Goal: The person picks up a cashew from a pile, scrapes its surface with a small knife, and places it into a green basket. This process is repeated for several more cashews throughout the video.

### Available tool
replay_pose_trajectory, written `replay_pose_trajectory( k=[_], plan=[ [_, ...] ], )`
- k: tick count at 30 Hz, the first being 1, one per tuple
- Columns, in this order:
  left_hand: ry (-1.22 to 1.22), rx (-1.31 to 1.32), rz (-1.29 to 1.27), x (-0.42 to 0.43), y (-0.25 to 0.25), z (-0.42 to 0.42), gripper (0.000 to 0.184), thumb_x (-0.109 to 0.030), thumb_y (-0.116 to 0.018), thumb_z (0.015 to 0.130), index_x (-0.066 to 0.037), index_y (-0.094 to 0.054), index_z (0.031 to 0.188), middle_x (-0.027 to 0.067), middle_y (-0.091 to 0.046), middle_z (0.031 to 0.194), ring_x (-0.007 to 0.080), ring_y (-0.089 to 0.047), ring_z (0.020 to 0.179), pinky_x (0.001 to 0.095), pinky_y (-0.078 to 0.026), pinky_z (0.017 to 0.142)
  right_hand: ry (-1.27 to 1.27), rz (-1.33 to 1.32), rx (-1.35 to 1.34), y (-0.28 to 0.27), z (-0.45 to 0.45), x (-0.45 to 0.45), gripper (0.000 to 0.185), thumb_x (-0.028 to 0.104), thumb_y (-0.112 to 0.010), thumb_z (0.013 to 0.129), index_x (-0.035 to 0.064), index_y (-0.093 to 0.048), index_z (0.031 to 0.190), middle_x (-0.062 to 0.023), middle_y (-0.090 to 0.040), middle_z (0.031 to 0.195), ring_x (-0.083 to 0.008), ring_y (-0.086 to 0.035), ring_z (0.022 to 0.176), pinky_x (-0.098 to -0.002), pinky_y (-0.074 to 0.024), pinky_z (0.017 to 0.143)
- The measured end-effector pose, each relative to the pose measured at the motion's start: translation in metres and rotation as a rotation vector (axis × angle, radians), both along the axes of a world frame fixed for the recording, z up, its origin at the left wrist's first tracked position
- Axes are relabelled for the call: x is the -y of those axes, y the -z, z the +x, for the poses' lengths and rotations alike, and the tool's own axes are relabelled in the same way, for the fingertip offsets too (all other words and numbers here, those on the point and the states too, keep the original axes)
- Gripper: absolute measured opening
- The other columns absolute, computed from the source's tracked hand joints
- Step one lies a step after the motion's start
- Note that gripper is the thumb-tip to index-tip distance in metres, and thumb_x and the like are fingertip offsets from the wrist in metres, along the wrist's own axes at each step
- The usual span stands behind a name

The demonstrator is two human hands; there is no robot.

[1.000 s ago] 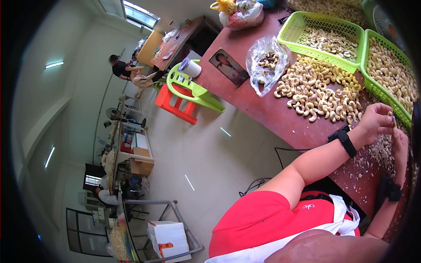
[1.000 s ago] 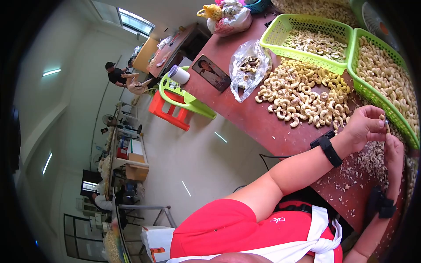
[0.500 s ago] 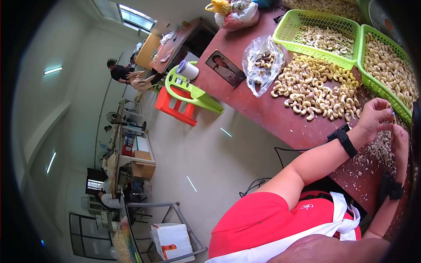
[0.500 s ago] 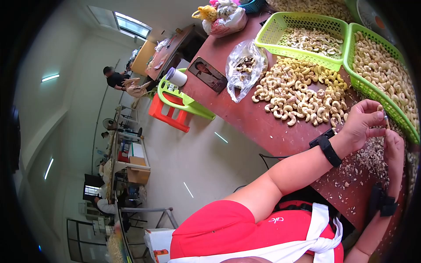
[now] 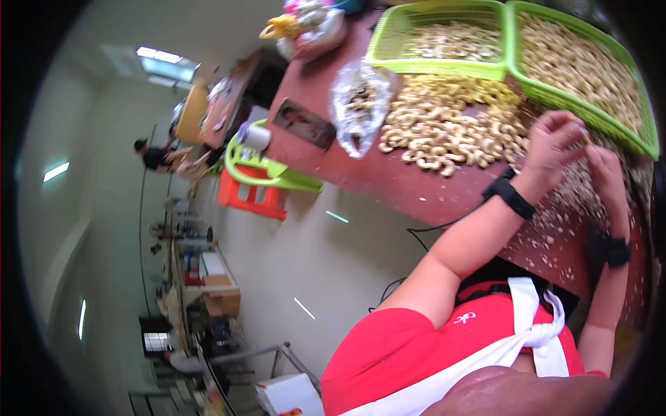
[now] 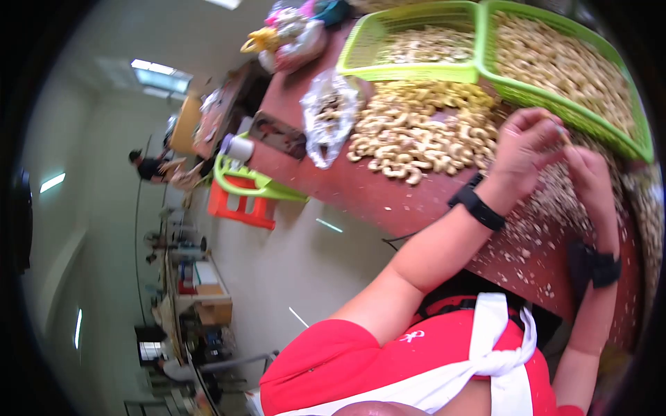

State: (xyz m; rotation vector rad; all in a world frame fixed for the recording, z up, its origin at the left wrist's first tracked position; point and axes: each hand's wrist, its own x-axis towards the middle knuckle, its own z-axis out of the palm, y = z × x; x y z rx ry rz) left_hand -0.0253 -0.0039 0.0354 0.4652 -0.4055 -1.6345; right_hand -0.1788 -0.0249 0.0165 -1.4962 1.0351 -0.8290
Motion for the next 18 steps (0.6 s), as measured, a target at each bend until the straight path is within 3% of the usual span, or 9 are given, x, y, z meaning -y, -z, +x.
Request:
replay_pose_trajectory(
  k=[3,6,7,18],
  plan=[
    [0.03,0.047,-0.08,0.003,0.007,0.0,0.017,-0.006,-0.055,0.076,-0.006,-0.048,0.091,0.0084,-0.056,0.089,0.0187,-0.056,0.081,0.0325,-0.05,0.065,0.025,-0.066,-0.019,-0.021,0.012,-0.013,0.034,0.031,-0.045,0.082,0.0041,-0.054,0.064,0.0079,-0.035,0.05,-0.0022,-0.029,0.044,-0.0195,-0.0227,0.039],
    [0.05,0.098,0.002,0.003,0.003,-0.003,0.015,-0.003,-0.052,0.077,-0.005,-0.05,0.092,0.0105,-0.055,0.095,0.0217,-0.055,0.087,0.0352,-0.05,0.071,0.026,0.015,0.09,-0.013,0.005,-0.009,0.033,0.031,-0.05,0.079,0.0027,-0.053,0.061,0.0057,-0.037,0.047,-0.003,-0.032,0.044,-0.0203,-0.0255,0.039],
    [0.051,0.106,-0.038,0.004,0.009,-0.002,0.016,-0.003,-0.052,0.077,-0.005,-0.05,0.093,0.0106,-0.054,0.097,0.0221,-0.054,0.089,0.0353,-0.05,0.072,0.028,-0.081,0.003,-0.013,0.004,-0.007,0.035,0.03,-0.051,0.079,0.0027,-0.052,0.058,0.0053,-0.037,0.046,-0.0032,-0.032,0.043,-0.0206,-0.0256,0.038],
    [0.013,0.088,-0.037,0.004,0.011,0.0,0.018,-0.006,-0.052,0.078,-0.008,-0.049,0.096,0.0098,-0.055,0.097,0.0231,-0.054,0.089,0.0364,-0.051,0.07,0.022,-0.017,-0.01,-0.024,0.005,-0.013,0.039,0.032,-0.052,0.078,0.0026,-0.05,0.053,0.0038,-0.038,0.044,-0.0042,-0.032,0.042,-0.0223,-0.0266,0.039]
  ],
)
